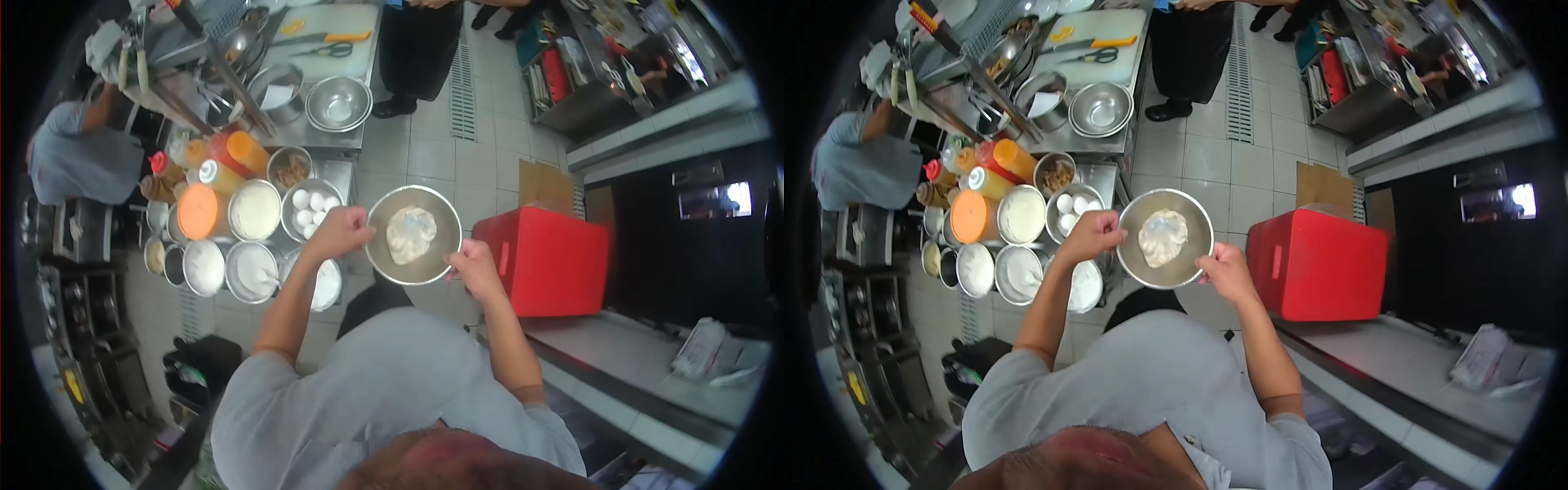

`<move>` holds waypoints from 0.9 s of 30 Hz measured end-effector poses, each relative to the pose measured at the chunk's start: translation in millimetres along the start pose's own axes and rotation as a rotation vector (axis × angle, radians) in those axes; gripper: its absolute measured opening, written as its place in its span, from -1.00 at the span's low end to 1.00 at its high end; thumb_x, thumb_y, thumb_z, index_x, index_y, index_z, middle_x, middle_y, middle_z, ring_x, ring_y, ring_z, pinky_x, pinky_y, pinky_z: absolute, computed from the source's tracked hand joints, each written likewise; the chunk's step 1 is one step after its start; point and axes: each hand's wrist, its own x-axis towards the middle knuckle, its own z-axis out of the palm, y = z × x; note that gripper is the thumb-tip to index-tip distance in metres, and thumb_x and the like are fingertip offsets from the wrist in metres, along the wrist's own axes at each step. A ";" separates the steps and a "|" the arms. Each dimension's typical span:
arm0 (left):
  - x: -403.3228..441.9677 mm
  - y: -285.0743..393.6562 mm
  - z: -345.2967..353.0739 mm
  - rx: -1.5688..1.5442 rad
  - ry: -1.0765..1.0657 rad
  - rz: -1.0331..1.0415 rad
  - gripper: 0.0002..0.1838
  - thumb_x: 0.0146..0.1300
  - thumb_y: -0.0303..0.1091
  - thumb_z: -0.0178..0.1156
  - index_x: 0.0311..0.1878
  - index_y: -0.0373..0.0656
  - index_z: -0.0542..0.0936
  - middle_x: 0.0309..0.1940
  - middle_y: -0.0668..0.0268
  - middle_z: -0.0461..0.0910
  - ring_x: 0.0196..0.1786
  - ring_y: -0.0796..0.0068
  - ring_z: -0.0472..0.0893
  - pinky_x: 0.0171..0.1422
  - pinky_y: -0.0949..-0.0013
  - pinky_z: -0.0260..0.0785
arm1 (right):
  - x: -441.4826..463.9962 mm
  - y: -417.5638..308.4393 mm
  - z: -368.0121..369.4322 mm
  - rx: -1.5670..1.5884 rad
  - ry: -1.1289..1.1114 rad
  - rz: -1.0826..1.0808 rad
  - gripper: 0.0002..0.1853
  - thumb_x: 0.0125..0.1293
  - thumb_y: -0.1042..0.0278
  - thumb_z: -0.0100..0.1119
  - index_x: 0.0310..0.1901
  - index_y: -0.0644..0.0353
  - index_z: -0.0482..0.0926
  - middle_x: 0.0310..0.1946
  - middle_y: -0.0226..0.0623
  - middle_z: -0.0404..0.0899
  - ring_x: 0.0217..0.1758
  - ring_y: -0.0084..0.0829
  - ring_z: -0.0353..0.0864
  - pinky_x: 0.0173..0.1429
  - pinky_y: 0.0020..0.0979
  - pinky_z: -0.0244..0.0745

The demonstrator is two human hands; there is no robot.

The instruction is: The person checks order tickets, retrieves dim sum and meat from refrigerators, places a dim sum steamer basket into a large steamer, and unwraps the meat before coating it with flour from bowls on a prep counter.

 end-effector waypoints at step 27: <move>141.8 81.0 -19.2 -0.312 1.099 -0.139 -0.72 0.20 -0.52 0.25 -0.55 -0.11 0.37 -0.61 0.62 0.32 -0.50 0.82 0.25 -0.46 0.55 0.08 | 566.8 -274.5 38.2 -0.908 -0.237 -1.165 -0.75 0.22 0.24 0.33 -0.11 0.14 0.67 -0.10 -0.11 0.67 0.02 -0.03 0.60 0.11 -0.10 0.52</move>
